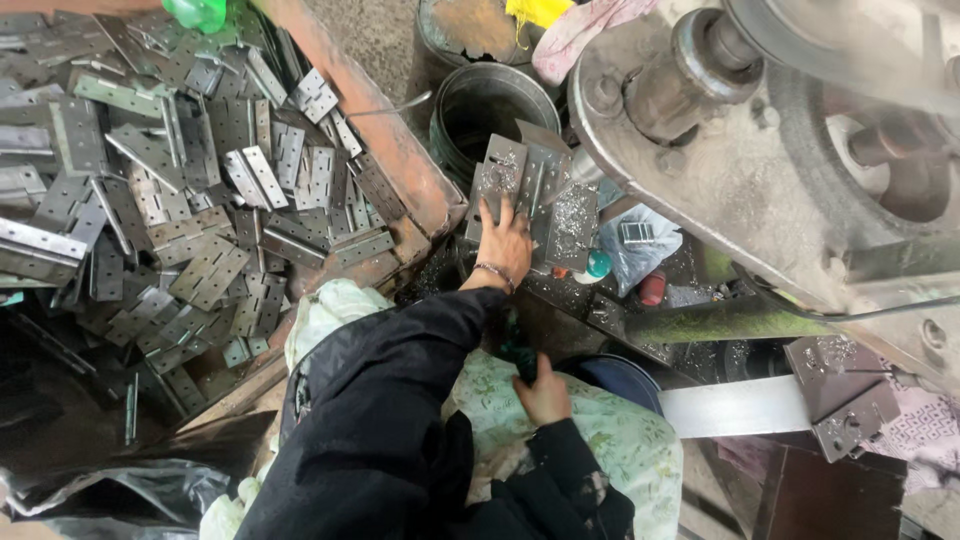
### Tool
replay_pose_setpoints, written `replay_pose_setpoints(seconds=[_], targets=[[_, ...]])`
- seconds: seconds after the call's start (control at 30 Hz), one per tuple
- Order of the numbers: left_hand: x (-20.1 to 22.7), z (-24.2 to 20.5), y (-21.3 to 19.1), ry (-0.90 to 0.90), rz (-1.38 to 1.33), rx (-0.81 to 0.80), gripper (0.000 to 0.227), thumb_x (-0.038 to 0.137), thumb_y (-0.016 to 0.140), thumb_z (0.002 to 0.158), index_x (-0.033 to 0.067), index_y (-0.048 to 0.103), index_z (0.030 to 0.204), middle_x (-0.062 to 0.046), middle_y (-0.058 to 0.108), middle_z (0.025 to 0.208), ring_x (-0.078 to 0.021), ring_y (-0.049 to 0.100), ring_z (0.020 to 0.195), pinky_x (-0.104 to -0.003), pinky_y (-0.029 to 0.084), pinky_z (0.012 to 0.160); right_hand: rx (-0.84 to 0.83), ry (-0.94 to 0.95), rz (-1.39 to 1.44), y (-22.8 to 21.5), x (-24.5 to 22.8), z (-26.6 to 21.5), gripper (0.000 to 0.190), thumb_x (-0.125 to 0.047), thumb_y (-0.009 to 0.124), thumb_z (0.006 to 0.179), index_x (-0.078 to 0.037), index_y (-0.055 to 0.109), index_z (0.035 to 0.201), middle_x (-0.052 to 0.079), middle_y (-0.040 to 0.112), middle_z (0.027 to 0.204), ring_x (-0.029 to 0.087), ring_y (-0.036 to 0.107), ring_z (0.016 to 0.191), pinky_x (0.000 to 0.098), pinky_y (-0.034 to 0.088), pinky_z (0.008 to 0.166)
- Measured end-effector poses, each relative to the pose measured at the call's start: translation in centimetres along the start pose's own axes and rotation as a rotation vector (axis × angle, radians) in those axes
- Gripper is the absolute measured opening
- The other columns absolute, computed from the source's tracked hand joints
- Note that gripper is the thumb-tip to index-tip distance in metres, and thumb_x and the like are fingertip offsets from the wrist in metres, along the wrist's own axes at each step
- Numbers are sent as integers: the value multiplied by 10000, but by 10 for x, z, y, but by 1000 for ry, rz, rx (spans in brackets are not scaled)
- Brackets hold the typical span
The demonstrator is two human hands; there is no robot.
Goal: The person repeatedly picks up metal hinge pieces from a pile, places them into a press machine, and operates the lever to process them. The processed pieces are then dropped into a container below.
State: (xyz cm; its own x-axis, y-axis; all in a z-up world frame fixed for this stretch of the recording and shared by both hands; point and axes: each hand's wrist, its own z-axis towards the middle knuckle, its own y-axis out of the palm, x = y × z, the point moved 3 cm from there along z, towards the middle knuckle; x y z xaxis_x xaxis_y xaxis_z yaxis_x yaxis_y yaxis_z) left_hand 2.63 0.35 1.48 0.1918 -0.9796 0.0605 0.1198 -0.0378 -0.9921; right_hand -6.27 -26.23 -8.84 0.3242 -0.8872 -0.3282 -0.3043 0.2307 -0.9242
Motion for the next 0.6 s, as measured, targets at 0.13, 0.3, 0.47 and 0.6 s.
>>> replay_pose_setpoints(seconds=[0.13, 0.3, 0.47, 0.6], targets=[[2, 18, 11, -27, -28, -62, 461, 346, 419, 1036, 124, 642, 1372, -39, 459, 1556, -399, 176, 1535, -782, 125, 1147, -69, -32, 118, -16, -1, 2, 746, -388, 754, 858, -78, 455, 1467, 271, 737, 1020, 440, 731, 855, 528, 587, 728], [4, 26, 13, -54, -74, 3, 491, 357, 458, 989, 113, 620, 1383, -48, 449, 1554, -393, 184, 1511, -780, 132, 1122, 46, 52, 43, 33, 1, -9, 774, -422, 725, 871, -136, 442, 1533, 275, 730, 1015, 466, 712, 857, 560, 568, 744], [-3, 12, -11, -21, -66, -39, 452, 288, 519, 982, 120, 625, 1388, -77, 519, 1482, -407, 234, 1508, -785, 160, 1128, 81, -24, 96, 49, 14, -2, 782, -427, 744, 869, -87, 441, 1506, 303, 707, 1069, 496, 694, 909, 572, 568, 743], [-20, -10, -71, -99, -208, 201, 461, 278, 648, 848, 134, 679, 1285, -61, 587, 1403, -383, 354, 1442, -708, 263, 1120, 90, -134, 25, 10, -3, 8, 776, -414, 790, 812, -50, 492, 1429, 313, 709, 1036, 502, 693, 920, 557, 560, 769]])
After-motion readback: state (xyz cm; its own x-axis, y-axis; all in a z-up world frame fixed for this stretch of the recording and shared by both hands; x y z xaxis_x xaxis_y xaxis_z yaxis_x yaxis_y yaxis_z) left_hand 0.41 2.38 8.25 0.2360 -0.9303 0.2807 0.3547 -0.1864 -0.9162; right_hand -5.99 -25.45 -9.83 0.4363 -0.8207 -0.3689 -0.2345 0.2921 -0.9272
